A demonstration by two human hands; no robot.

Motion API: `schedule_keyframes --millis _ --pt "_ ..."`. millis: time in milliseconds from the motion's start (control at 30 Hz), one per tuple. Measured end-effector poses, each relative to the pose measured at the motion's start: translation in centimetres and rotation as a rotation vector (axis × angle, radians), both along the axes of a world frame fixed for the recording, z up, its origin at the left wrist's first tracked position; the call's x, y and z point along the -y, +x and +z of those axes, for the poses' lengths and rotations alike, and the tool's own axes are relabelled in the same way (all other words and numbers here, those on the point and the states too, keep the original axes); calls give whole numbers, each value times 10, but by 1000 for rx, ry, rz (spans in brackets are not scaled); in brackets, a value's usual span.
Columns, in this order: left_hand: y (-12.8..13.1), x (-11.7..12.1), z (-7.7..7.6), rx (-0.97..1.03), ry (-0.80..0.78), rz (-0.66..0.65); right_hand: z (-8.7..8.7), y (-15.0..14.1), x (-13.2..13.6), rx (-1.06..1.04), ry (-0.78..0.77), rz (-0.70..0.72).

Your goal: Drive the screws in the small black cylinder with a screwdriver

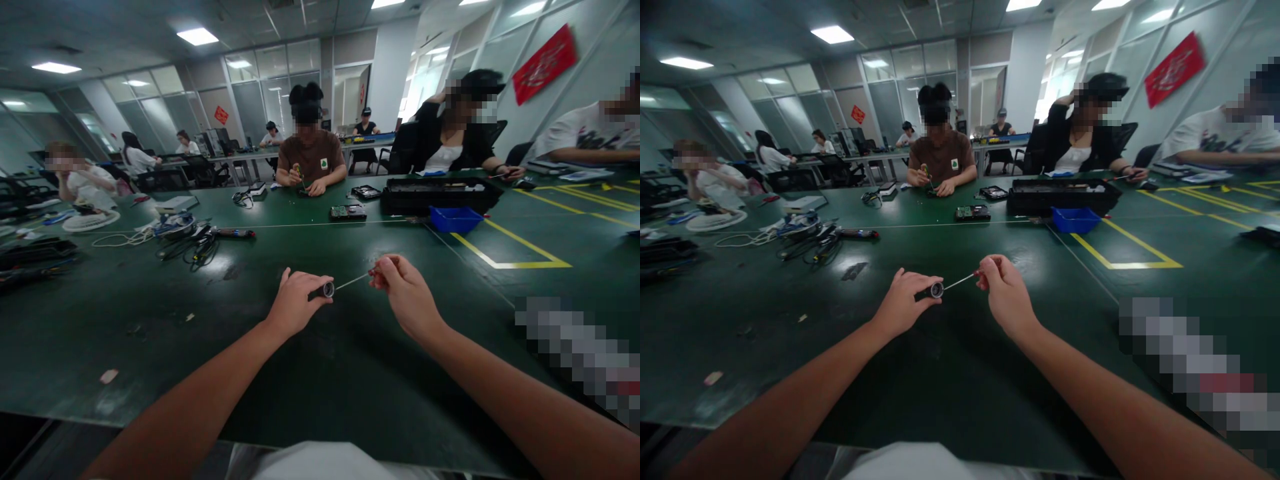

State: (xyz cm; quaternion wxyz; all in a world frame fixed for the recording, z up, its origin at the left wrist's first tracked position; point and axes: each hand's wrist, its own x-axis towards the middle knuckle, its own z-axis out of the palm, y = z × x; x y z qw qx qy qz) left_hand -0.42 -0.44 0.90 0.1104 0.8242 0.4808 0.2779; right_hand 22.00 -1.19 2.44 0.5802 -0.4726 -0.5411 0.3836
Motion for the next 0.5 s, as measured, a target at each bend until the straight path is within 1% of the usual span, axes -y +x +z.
schedule_keyframes --millis 133,200,400,500 --pt "0 0 -2 18 -19 -17 6 -4 11 223 85 10" --pt "1 1 -2 24 -22 -11 7 -6 14 272 116 4" --pt "3 3 2 35 -60 -5 3 -6 14 270 165 12" --pt "3 4 3 36 -79 -3 5 -6 15 259 167 25"
